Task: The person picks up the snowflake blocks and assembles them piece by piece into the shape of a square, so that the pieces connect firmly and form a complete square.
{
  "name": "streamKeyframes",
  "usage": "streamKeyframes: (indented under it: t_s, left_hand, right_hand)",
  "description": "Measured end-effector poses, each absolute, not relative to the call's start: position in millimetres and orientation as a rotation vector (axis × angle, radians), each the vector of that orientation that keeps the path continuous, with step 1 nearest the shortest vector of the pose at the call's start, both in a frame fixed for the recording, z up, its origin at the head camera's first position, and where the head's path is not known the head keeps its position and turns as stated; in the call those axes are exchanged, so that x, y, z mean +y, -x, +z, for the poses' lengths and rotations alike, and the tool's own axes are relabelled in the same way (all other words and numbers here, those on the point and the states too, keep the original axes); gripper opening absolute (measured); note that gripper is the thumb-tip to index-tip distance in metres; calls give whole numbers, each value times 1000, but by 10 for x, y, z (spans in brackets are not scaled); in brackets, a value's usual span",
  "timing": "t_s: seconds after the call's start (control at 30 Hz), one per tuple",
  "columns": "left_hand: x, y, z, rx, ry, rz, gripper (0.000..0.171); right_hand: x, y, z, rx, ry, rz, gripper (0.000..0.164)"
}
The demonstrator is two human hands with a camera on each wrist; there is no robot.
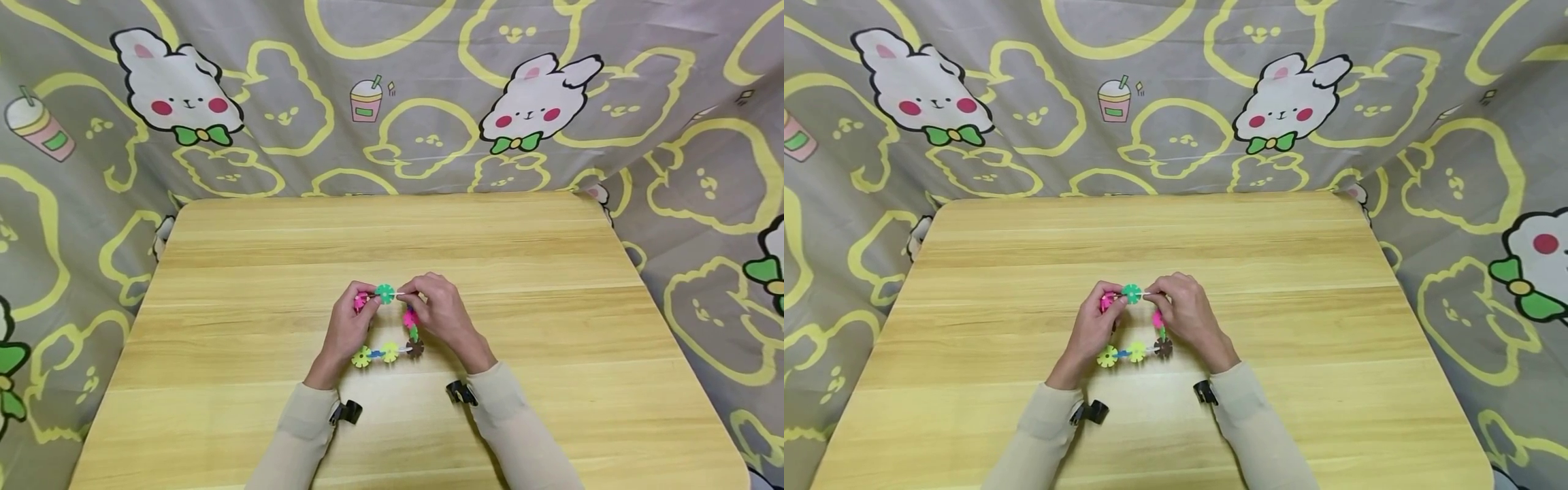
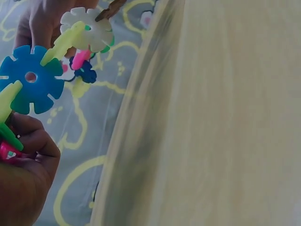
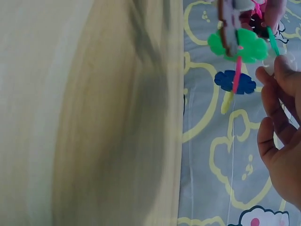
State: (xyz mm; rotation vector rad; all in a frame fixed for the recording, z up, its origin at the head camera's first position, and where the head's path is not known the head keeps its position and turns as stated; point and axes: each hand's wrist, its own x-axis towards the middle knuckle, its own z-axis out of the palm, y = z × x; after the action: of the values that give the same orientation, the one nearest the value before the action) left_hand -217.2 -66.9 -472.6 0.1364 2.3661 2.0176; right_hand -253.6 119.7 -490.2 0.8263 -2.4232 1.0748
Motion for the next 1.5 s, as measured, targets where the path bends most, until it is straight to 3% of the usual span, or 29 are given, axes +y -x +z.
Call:
streamKeyframes:
  t_s: [0.23, 0.43, 0.67, 0.97, 1.5]
  left_hand:
    - [-695, 2174, -4684, 2366, -134, 2039, 18]
    - [-717, 2174, -4664, 2420, -101, 2043, 16]
    - [-759, 2275, -4990, 2417, -95, 2078, 18]
    - [-757, 2272, -5040, 2457, -178, 2119, 15]
    - [-762, 2272, -5022, 2441, -107, 2106, 17]
  right_hand:
    - [1268, 2543, -4914, -2494, -792, 1220, 20]
    - [1309, 2549, -4950, -2632, -502, 1375, 33]
    - [1231, 2567, -4963, -2822, -246, 1647, 42]
    - [1149, 2555, -4975, -2723, -96, 1923, 35]
    - [1165, 2528, -4996, -2504, -138, 1977, 19]
